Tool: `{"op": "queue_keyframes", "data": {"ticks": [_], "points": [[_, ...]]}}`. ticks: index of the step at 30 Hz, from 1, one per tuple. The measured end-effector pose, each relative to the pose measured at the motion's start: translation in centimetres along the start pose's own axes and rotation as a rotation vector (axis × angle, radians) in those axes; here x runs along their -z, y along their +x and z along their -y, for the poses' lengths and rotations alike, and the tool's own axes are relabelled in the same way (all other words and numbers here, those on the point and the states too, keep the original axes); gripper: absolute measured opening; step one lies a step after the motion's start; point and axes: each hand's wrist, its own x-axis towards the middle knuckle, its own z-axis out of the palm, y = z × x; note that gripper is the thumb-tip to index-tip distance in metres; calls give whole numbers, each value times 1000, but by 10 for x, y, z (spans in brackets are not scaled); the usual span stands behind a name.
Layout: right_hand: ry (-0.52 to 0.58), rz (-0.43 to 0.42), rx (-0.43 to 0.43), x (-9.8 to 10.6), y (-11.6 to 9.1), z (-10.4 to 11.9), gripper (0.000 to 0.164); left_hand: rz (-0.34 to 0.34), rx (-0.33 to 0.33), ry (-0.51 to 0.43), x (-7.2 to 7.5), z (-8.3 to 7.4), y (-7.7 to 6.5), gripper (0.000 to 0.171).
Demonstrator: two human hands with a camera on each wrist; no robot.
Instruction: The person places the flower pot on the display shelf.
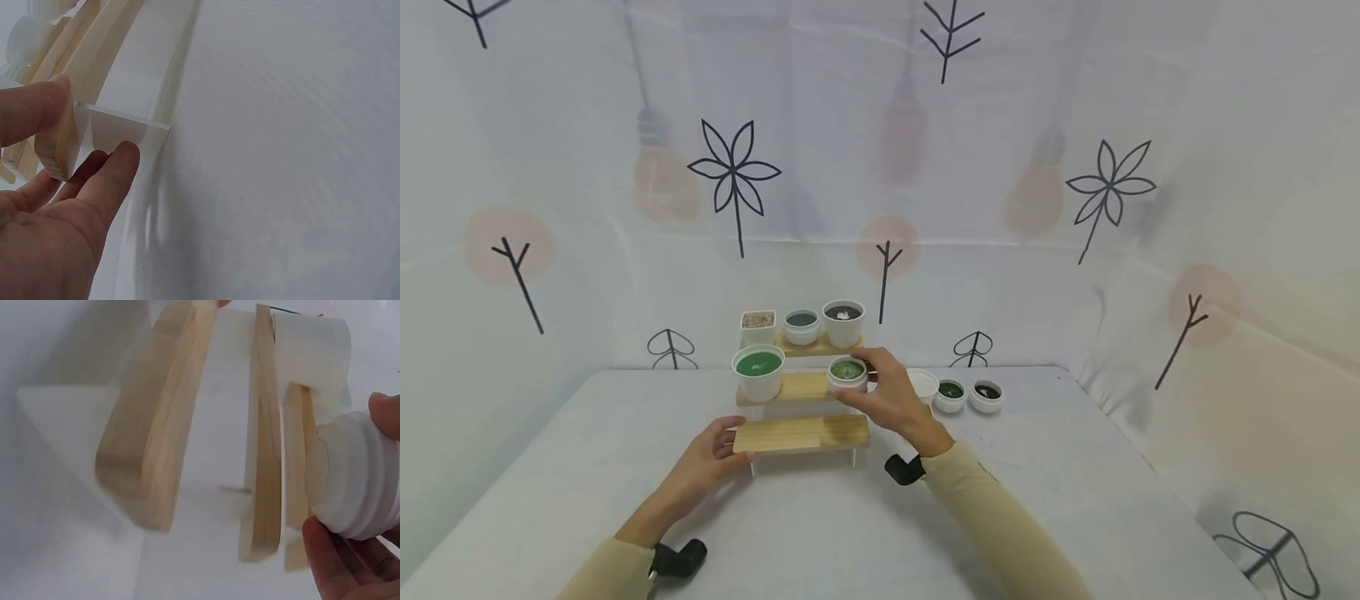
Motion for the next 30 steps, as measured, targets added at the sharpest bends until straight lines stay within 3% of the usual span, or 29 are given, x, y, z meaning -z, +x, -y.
{"op": "queue_keyframes", "data": {"ticks": [8, 16, 30], "points": [[67, 14, -23, -27, 12, 4, 60, -2, 0, 12, -2, 2, -2, 71], [36, 9, -32, -49, 21, 9, 58, -1, -4, 0, -1, 1, -3, 70], [9, -3, -82, -61, 26, 11, 60, -10, -14, -2, -1, 0, -1, 69]]}}
